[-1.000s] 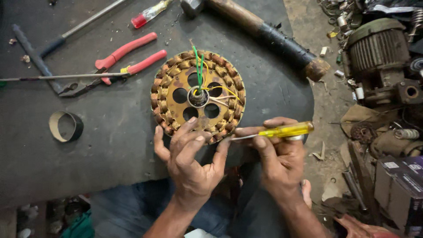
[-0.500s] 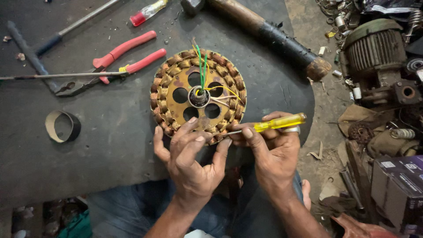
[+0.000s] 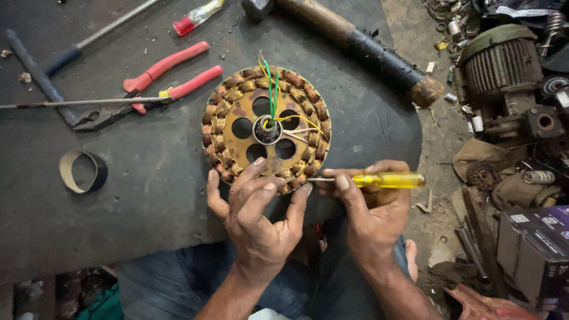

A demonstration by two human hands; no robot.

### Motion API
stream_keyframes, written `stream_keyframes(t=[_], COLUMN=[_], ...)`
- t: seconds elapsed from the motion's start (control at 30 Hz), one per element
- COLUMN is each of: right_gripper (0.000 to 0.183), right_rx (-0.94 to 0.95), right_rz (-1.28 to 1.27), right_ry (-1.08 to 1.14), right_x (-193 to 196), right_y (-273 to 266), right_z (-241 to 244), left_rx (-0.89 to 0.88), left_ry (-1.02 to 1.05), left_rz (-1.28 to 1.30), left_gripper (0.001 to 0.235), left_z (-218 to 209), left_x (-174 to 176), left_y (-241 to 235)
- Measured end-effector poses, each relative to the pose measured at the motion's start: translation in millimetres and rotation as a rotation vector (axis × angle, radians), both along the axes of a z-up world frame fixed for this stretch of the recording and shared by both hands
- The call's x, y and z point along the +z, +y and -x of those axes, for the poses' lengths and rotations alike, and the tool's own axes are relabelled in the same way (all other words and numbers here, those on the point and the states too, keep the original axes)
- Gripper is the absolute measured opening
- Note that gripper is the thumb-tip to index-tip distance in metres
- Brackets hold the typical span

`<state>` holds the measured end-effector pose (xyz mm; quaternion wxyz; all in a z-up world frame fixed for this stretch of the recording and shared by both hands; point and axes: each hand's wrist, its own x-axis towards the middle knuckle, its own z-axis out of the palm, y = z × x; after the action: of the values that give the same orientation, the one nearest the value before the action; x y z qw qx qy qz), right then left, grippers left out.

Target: The person uses a multimeter to test connections on a motor stator, then uses a screwdriver to adjust and secure the copper windings within the stator slots.

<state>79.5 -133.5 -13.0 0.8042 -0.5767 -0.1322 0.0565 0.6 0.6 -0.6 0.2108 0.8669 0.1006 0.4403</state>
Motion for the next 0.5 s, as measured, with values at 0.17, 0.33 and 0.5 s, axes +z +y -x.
stream_keyframes(t=[0.17, 0.33, 0.5], right_gripper=[0.038, 0.04, 0.04], right_rx=[0.117, 0.118, 0.132], right_rz=[0.033, 0.099, 0.045], right_ry=[-0.12, -0.222, -0.296], right_x=[-2.5, -9.5, -16.8], right_y=[-9.2, -8.7, -7.0], right_z=[6.5, 9.8, 9.4], left_rx=[0.001, 0.0, -0.002], left_ry=[-0.003, -0.002, 0.012], left_rz=[0.012, 0.018, 0.018], left_gripper=[0.067, 0.067, 0.066], left_z=[0.1, 0.6, 1.0], left_x=[-1.2, -1.0, -0.4], left_y=[0.0, -0.4, -0.3])
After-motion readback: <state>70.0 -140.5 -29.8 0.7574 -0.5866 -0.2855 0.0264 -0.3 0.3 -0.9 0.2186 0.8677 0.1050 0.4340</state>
